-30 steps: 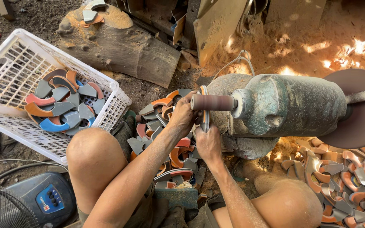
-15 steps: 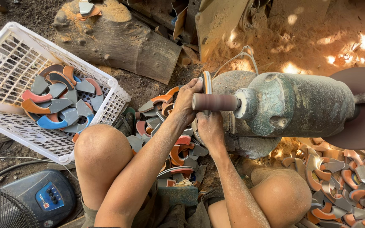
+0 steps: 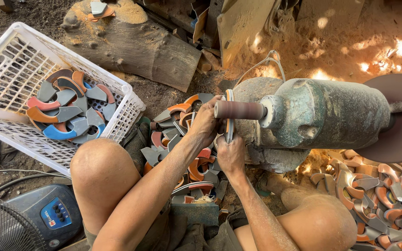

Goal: The person sits on the ground and uses a bench grinder to smooth the edges of multiple wooden slippers. They pick up each slipper from a pile, press it against the rotating grinding wheel, and then place it into a white plastic basket.

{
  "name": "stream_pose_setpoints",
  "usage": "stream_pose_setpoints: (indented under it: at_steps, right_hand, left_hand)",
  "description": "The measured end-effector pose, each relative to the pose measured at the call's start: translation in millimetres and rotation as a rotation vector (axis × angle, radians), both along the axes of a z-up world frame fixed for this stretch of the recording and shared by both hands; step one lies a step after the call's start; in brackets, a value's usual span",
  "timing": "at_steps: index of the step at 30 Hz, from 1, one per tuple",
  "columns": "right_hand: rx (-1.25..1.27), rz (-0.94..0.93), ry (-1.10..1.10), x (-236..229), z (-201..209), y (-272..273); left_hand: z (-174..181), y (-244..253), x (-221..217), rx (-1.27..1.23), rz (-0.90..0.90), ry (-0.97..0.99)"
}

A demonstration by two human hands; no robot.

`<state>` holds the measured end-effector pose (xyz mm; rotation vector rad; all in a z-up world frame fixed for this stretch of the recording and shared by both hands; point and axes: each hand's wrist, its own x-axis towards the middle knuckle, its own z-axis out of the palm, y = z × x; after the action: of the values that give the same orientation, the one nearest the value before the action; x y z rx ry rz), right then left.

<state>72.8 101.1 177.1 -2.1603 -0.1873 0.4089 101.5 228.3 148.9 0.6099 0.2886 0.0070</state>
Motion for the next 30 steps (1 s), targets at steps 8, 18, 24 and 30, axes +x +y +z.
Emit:
stream_pose_setpoints:
  at_steps: [8,18,24,30]
  right_hand:
    - [-0.075,0.196,-0.34,-26.0,-24.2,-16.3]
    - [-0.258,0.39,-0.837,-42.0,-38.1,-24.9]
    - [0.243,0.075,-0.224,-53.2,-33.0,-24.0]
    - [0.355,0.148,-0.015,-37.4,-28.6,-20.9]
  left_hand:
    - [0.3,-3.3,-26.4,0.039,-0.065,0.081]
    - [9.7,-2.7,-46.3,0.144,-0.139,0.07]
    - [32.0,-1.3,-59.4,0.288,-0.255,0.034]
    - [43.9,4.8,-64.6,0.473,-0.313,-0.042]
